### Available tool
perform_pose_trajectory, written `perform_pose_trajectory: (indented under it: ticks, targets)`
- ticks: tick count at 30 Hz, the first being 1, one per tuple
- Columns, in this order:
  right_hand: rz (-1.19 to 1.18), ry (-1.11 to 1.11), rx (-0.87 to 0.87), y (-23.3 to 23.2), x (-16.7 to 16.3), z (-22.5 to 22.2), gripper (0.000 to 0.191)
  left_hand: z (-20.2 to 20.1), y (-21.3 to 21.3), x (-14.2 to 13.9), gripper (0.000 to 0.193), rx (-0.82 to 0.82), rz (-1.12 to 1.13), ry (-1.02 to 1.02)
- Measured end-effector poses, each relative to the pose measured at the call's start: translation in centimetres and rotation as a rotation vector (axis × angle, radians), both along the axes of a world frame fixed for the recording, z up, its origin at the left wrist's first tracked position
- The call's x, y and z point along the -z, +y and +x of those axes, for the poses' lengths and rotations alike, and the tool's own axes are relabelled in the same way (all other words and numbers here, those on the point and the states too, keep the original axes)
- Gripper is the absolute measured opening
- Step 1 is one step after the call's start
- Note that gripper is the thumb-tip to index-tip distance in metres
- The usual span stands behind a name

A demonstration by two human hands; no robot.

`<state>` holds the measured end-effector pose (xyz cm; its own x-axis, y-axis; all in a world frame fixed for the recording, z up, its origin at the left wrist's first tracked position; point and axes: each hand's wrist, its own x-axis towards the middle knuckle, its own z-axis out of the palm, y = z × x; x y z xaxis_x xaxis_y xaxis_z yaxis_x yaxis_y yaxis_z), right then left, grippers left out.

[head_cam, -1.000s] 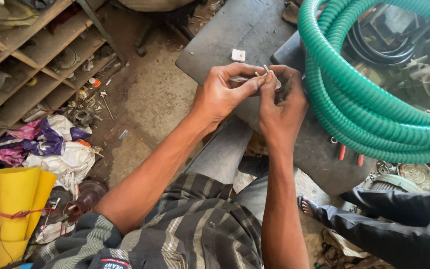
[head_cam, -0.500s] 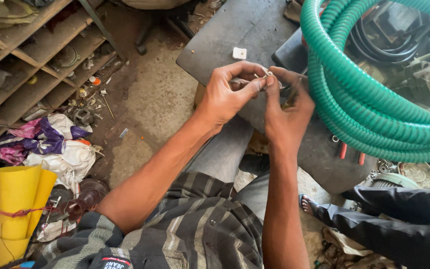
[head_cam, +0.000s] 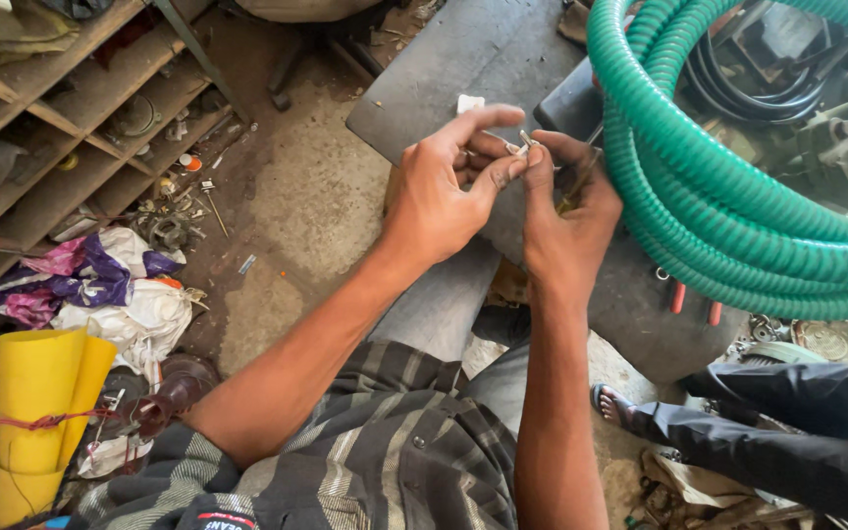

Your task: The person assembles a two-pin electrical plug by stripping wires, inserting them into the plug body, and tightening the screws with a screwdriver. The person handles the plug body, wires, and screwdriver throughout the process.

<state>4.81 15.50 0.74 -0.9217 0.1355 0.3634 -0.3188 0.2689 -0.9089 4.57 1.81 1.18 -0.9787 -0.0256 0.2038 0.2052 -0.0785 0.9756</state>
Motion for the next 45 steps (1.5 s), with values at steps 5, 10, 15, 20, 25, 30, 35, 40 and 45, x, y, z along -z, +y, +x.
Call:
perform_pose_trajectory:
  ticks: [5, 10, 15, 20, 25, 30, 35, 40, 45]
  targets:
    - [-0.064, -0.029, -0.049, 0.5, -0.2, 0.2, 0.015, 0.0, 0.2, 0.0, 0.035, 0.066, 0.134, -0.044]
    - [-0.053, -0.012, -0.089, 0.6, -0.4, 0.3, 0.016, -0.9, 0.3, 0.9, 0.029, 0.184, 0.314, -0.183]
    - [-0.077, -0.003, -0.049, 0.4, -0.2, 0.2, 0.016, -0.8, 1.2, 1.8, 0.027, 0.204, 0.408, -0.072]
    - [-0.089, -0.02, -0.056, 0.5, -0.2, 0.3, 0.017, -0.6, 1.2, 1.8, 0.027, 0.186, 0.305, 0.011]
    - [-0.188, -0.081, -0.056, 0.4, -0.6, 0.5, 0.019, -0.8, 0.2, 0.9, 0.034, 0.205, 0.156, -0.008]
    - [-0.205, -0.102, 0.016, -0.4, -0.9, 0.6, 0.014, -1.0, -0.4, 1.4, 0.025, 0.217, 0.145, 0.063]
    - [-0.205, -0.134, 0.052, -0.9, -0.6, 0.2, 0.015, -1.5, 0.2, 2.8, 0.018, 0.169, 0.282, -0.002]
    - [0.134, -0.008, 0.136, -0.8, 0.2, -0.1, 0.011, -1.0, 0.8, 3.7, 0.021, 0.006, 0.157, -0.061]
    - [0.253, 0.054, 0.222, 0.6, 2.1, 2.9, 0.017, -1.6, 0.9, 3.9, 0.022, -0.079, 0.132, -0.089]
